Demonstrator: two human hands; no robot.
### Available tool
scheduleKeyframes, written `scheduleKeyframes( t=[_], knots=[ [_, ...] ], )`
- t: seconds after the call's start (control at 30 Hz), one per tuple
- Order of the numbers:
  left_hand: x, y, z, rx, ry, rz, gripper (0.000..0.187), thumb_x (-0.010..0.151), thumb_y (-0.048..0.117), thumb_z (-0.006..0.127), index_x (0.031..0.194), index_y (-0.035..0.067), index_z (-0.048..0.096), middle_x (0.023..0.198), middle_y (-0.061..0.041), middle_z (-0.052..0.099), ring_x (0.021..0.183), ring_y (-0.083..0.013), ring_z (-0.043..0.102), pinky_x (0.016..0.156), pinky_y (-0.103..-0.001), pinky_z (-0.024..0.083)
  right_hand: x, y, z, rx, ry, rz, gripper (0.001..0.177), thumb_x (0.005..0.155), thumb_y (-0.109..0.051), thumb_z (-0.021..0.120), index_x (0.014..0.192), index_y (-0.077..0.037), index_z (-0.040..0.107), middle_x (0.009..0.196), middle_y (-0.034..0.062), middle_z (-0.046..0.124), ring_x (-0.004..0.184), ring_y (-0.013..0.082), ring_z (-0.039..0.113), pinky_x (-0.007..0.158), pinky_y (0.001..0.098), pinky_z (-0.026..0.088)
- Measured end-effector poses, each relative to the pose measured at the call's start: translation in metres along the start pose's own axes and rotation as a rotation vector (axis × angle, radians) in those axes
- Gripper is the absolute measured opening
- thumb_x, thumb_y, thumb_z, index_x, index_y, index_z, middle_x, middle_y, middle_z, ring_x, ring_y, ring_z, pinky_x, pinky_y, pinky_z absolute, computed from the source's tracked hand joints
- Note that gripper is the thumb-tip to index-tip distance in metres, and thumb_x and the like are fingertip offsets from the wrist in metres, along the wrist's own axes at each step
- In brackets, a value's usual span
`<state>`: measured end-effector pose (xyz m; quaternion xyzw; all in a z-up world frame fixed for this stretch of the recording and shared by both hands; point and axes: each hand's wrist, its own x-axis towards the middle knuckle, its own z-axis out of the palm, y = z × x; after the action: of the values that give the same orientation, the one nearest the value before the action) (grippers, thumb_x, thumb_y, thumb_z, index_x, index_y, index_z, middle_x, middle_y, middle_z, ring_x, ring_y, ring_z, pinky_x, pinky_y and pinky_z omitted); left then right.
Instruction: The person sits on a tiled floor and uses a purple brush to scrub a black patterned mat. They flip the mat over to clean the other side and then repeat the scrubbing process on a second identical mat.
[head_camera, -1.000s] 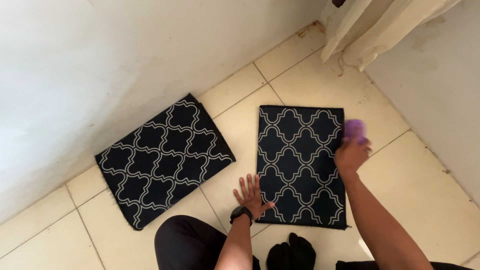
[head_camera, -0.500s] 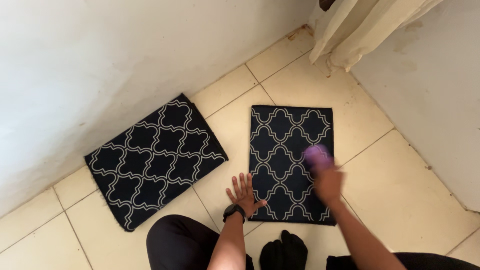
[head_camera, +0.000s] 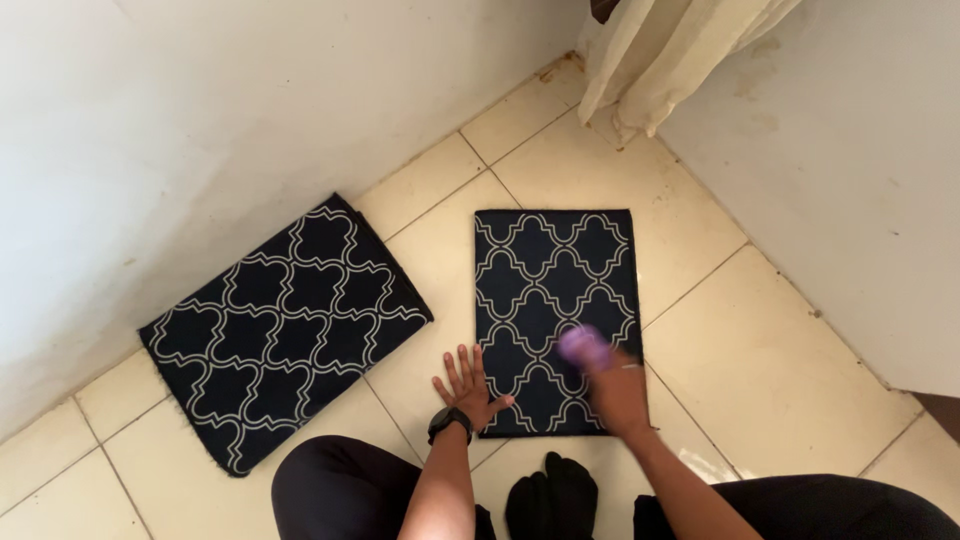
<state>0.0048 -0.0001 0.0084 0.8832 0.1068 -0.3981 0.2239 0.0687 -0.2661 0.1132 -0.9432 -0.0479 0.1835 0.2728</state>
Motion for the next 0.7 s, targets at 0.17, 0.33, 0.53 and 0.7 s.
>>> scheduleKeyframes(
  t=[0.17, 0.33, 0.53, 0.7],
  knots=[
    [-0.002, 0.001, -0.005, 0.007, -0.041, -0.010, 0.129, 0.085, 0.081, 0.057, 0.159, 0.021, -0.030, 0.167, -0.012, -0.035, 0.149, -0.0391, -0.039, 0.114, -0.071, -0.017, 0.026, 0.025, -0.015, -0.359, 0.738, 0.218, 0.063, 0.093, -0.020, 0.057, 0.154, -0.014, 0.043, 0.122, 0.0317, 0.056, 0.097, 0.0477, 0.054, 0.080, 0.0580, 0.044],
    [-0.003, 0.003, -0.004, 0.003, -0.033, -0.017, 0.129, 0.084, 0.081, 0.057, 0.159, 0.020, -0.029, 0.168, -0.012, -0.035, 0.149, -0.0390, -0.039, 0.114, -0.072, -0.016, -0.020, -0.031, 0.044, -0.100, 0.361, -0.320, 0.054, 0.099, -0.019, 0.054, 0.151, -0.014, 0.042, 0.109, 0.0247, 0.060, 0.091, 0.0389, 0.057, 0.076, 0.0534, 0.044],
    [0.001, 0.002, -0.002, 0.051, -0.046, -0.020, 0.130, 0.086, 0.079, 0.057, 0.159, 0.019, -0.031, 0.167, -0.013, -0.037, 0.148, -0.0401, -0.041, 0.113, -0.072, -0.015, -0.028, -0.001, 0.035, -0.443, 0.092, -0.401, 0.062, 0.091, -0.005, 0.056, 0.146, -0.032, 0.048, 0.111, 0.0143, 0.063, 0.097, 0.0351, 0.063, 0.082, 0.0525, 0.047],
    [-0.003, 0.003, -0.009, 0.014, -0.049, -0.009, 0.128, 0.085, 0.083, 0.054, 0.158, 0.020, -0.031, 0.167, -0.012, -0.037, 0.148, -0.0385, -0.041, 0.115, -0.071, -0.016, 0.013, 0.035, -0.021, -0.322, 0.570, 0.300, 0.064, 0.093, -0.019, 0.056, 0.155, -0.013, 0.040, 0.121, 0.0303, 0.056, 0.098, 0.0463, 0.056, 0.077, 0.0583, 0.044]
  ],
)
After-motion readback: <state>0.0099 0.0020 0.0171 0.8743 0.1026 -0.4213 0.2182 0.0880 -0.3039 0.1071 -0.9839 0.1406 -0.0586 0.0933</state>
